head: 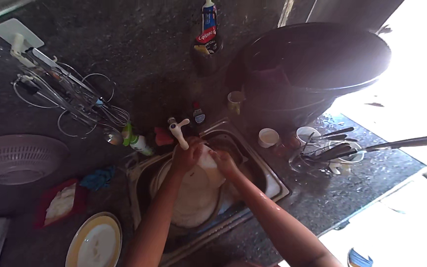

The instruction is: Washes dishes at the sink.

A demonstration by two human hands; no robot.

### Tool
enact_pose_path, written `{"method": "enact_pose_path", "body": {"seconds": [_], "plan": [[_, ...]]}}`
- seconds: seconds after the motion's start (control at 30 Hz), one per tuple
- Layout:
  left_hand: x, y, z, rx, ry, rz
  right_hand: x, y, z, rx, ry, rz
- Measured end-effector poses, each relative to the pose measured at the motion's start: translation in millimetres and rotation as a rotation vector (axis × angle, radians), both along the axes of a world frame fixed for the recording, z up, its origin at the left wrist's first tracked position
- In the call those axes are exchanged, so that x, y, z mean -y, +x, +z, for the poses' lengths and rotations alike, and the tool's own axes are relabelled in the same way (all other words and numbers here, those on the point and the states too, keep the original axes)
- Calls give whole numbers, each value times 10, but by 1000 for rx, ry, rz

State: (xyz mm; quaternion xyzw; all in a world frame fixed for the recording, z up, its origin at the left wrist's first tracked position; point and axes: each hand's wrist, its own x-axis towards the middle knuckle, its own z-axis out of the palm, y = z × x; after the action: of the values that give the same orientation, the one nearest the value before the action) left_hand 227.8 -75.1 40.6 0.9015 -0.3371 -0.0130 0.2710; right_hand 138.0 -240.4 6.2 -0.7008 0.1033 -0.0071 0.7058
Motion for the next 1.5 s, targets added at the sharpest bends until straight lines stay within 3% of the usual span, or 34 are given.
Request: {"method": "enact_pose_path", "body": {"seconds": [0.1,0.23,0.33,0.47,0.53,0.63,0.7,0.8,0.87,1.0,1.1,1.2,1.3,1.4,1.5], "plan": [[32,134,249,-354,194,254,71,-25,53,-33,1,-15],[160,18,350,-187,226,44,160,70,100,-16,-58,114],[105,51,318,-293,238,179,180,198,91,-13,-146,233],[110,49,281,-436,279,509,67,442,232,-13,-518,153],[47,35,248,-432,236,587,-168,507,287,102,-750,68],[-92,56,59,-399,72,676,-603,484,193,365,-981,165],[-193,41,-6,-361,5,742,-601,534,153,393,-973,210],[-368,-55,9,-371,-35,869,-341,657,6,203,-804,108],[-375,-98,8,-375,-38,891,-398,624,-1,152,-805,111],[-145,-178,16,-365,63,796,-708,538,30,498,-989,141],[-326,-172,-117,-365,-148,923,-373,660,-70,320,-774,130],[-600,-234,-413,-418,-621,1008,-71,591,-176,-68,-80,68],[-669,-340,-755,-697,-1163,998,-171,318,-315,-156,330,1],[-517,-498,-975,-952,-1446,966,-458,60,-257,-77,404,-18],[-355,-628,-1184,-1051,-1529,930,-659,-39,-168,52,330,-20]]}}
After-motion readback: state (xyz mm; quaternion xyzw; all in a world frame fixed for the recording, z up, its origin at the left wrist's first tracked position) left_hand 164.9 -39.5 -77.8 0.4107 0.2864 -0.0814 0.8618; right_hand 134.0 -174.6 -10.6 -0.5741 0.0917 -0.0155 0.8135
